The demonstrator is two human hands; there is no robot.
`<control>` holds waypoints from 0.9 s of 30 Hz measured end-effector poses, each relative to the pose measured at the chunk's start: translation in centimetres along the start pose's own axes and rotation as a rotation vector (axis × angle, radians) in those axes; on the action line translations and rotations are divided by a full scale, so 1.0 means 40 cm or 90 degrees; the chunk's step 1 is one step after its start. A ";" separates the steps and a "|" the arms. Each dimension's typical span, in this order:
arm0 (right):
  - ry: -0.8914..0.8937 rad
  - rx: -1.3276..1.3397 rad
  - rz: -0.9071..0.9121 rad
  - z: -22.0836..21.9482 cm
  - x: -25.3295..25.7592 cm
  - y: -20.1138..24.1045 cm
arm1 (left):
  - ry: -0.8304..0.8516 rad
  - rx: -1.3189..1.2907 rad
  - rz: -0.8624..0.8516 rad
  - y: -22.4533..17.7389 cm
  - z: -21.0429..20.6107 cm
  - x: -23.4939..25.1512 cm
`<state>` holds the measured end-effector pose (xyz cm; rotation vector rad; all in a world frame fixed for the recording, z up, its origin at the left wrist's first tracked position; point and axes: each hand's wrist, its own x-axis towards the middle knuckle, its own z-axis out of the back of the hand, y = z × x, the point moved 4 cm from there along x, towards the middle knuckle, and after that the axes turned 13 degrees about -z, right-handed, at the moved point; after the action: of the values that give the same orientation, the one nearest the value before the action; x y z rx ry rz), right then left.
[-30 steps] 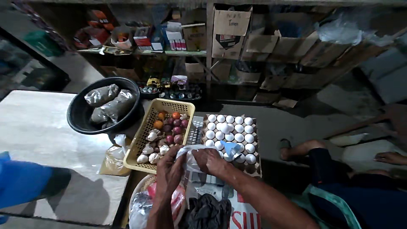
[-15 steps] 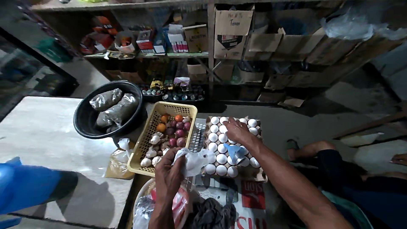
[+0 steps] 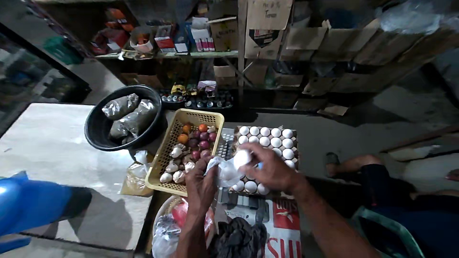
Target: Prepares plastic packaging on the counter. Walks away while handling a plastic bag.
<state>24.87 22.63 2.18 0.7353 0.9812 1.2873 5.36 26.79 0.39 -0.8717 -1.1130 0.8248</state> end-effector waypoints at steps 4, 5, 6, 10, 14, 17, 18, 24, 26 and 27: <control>0.125 -0.005 0.055 -0.128 0.019 0.000 | 0.059 0.017 -0.078 -0.039 -0.032 0.003; 0.132 -0.015 0.036 -0.139 0.031 -0.001 | 0.084 0.028 -0.085 -0.045 -0.031 0.002; 0.150 -0.033 0.003 -0.148 0.042 0.002 | 0.109 0.047 -0.083 -0.051 -0.026 -0.001; 0.169 -0.070 -0.021 -0.179 0.075 0.004 | 0.141 0.096 -0.044 -0.055 0.006 -0.006; 0.192 -0.037 -0.004 -0.206 0.077 0.023 | 0.091 0.074 -0.055 -0.038 0.036 0.003; 0.230 -0.074 -0.040 -0.222 0.069 0.046 | 0.064 0.047 -0.039 -0.041 0.045 0.003; 0.233 -0.089 -0.047 -0.225 0.065 0.052 | 0.063 0.047 -0.036 -0.042 0.049 0.001; 0.127 -0.167 -0.082 -0.224 0.046 0.070 | 0.104 0.077 -0.060 -0.050 0.068 -0.012; 0.107 -0.215 -0.090 -0.223 0.025 0.079 | 0.107 0.068 -0.067 -0.059 0.073 -0.015; 0.108 -0.250 -0.094 -0.226 0.016 0.084 | 0.107 0.068 -0.074 -0.063 0.076 -0.014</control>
<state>15.26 23.09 1.20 0.2504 0.8630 1.3733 2.59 25.70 3.06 -0.7650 -0.9538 0.6955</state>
